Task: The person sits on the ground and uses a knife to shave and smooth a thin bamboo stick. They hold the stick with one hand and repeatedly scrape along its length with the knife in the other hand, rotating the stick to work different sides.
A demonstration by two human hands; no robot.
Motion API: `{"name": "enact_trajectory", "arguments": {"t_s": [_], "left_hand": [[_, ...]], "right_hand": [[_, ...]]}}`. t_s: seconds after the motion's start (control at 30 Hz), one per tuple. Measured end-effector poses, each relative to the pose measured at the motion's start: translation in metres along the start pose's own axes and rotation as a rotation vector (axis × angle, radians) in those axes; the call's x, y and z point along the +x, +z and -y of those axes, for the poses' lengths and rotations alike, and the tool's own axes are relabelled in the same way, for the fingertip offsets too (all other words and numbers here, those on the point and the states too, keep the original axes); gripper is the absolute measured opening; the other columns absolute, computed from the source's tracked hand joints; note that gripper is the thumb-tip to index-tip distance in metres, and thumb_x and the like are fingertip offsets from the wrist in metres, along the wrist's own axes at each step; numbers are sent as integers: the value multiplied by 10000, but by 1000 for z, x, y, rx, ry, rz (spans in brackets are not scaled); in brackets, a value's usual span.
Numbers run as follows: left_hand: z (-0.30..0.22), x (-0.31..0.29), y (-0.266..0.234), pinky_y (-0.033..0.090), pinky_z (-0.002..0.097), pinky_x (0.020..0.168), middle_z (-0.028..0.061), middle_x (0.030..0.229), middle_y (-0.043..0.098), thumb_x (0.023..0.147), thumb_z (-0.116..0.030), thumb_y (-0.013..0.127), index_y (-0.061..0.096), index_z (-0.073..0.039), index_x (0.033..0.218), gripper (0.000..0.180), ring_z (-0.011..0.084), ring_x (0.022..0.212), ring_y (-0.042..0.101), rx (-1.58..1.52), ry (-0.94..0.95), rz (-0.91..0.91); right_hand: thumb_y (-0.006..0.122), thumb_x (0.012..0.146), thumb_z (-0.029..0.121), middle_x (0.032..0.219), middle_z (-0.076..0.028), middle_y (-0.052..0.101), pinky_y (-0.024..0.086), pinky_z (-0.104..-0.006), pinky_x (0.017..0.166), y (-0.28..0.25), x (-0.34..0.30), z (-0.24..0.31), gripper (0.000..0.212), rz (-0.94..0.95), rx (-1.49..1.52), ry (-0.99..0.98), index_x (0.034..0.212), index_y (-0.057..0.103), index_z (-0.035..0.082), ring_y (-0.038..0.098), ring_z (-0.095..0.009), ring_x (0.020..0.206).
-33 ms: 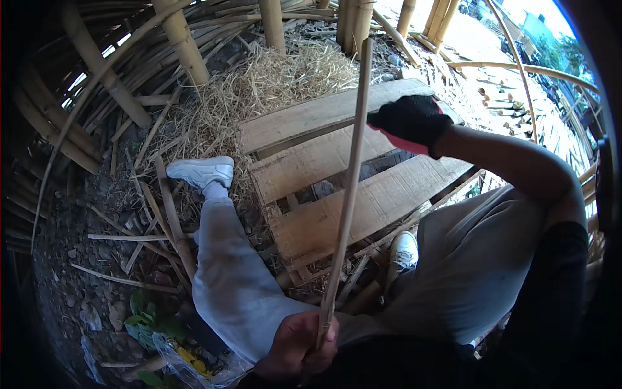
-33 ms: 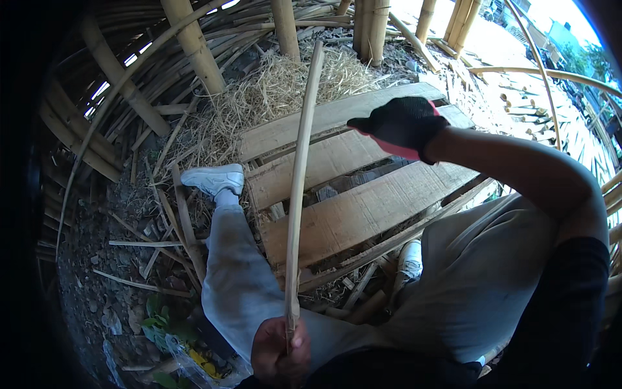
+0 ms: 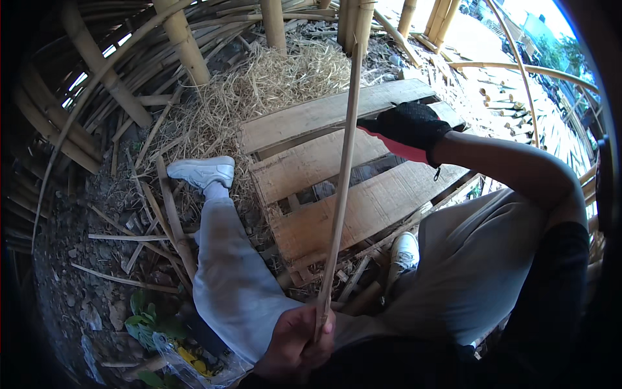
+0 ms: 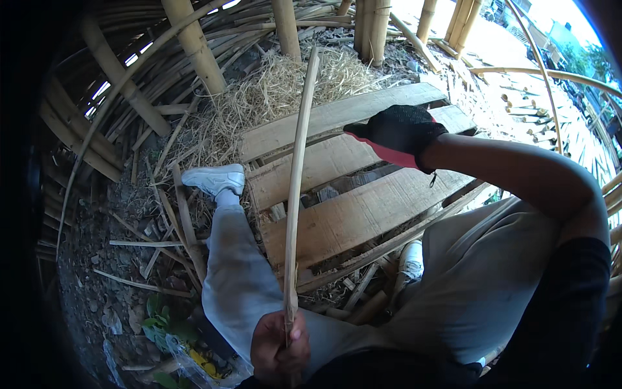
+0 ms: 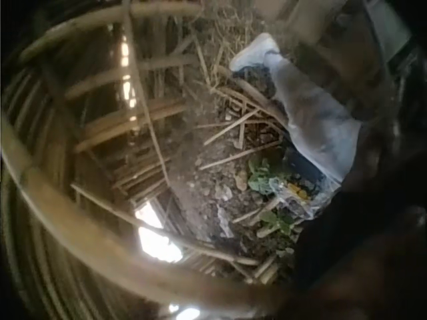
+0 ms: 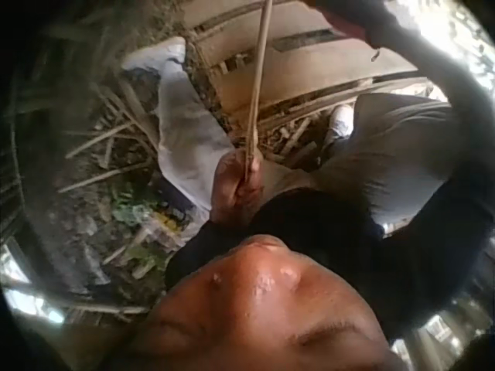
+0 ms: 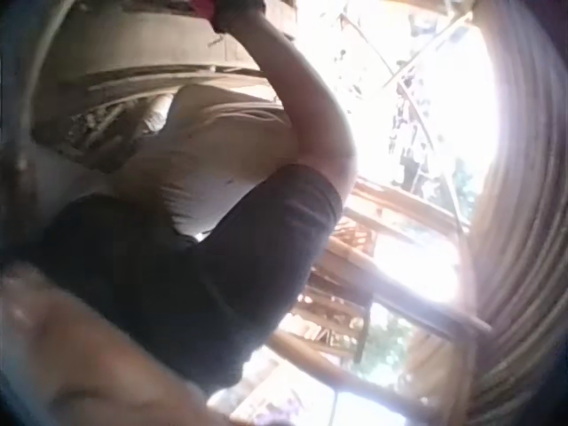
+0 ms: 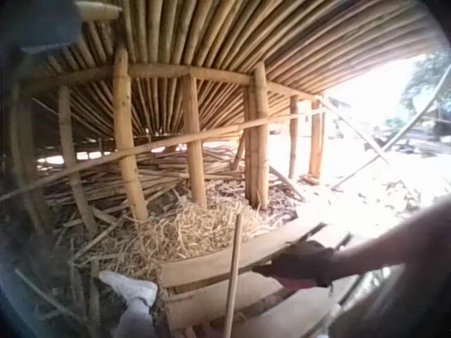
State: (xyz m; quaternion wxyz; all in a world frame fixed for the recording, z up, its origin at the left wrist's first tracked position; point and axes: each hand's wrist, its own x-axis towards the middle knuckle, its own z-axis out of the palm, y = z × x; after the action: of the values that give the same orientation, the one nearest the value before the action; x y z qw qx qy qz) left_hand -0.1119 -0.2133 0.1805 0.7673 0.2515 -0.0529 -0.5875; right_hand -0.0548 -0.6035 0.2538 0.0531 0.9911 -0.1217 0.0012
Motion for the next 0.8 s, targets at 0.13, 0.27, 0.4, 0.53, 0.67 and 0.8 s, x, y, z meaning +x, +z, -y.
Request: {"name": "enact_trajectory", "arguments": {"t_s": [0.13, 0.27, 0.4, 0.53, 0.67, 0.8], "left_hand": [[3, 2, -14, 210, 232, 331, -26, 572, 359, 1101, -332, 444, 491, -8, 1042, 333, 37, 390, 278, -87, 44, 32], [-3, 9, -11, 198, 232, 334, -28, 582, 355, 1087, -314, 497, 494, -16, 1053, 300, 37, 392, 265, 3, 45, -9], [-4, 16, -12, 193, 234, 338, -33, 585, 340, 1071, -309, 544, 500, -29, 1064, 284, 37, 392, 255, 6, 14, -109], [-5, 18, -8, 195, 232, 341, -36, 586, 337, 1067, -318, 556, 514, -44, 1063, 277, 36, 389, 251, 28, -16, -144], [-1, 20, -4, 191, 231, 340, -41, 587, 340, 1072, -332, 542, 528, -60, 1052, 273, 34, 385, 247, 59, -36, -186], [-1, 24, -7, 187, 232, 339, -55, 595, 333, 1086, -355, 501, 529, -80, 1050, 279, 27, 383, 238, 39, -68, -230]], "right_hand": [[250, 1030, 694, 735, -224, 641, 501, -488, 843, -29, 0, 29, 837, 35, 343, 230, 783, 686, 24, 669, -380, 776], [435, 1057, 530, 662, -163, 608, 516, -432, 724, -36, -16, 43, 521, -386, 505, 80, 971, 699, 88, 661, -319, 735], [542, 1048, 393, 625, -117, 596, 526, -396, 645, -49, -32, 63, 300, -667, 404, -339, 1147, 683, 147, 671, -289, 712], [596, 1006, 303, 653, -106, 628, 496, -406, 509, -41, -75, 88, 266, -346, 181, -554, 1226, 665, 171, 651, -287, 561], [520, 1022, 372, 650, -103, 654, 488, -431, 454, -25, -90, 102, 385, -129, 94, -550, 1364, 596, 210, 665, -296, 552], [527, 1011, 358, 677, -72, 673, 501, -428, 459, -9, -75, 98, 337, -110, -28, -627, 1303, 616, 214, 660, -289, 542]]}}
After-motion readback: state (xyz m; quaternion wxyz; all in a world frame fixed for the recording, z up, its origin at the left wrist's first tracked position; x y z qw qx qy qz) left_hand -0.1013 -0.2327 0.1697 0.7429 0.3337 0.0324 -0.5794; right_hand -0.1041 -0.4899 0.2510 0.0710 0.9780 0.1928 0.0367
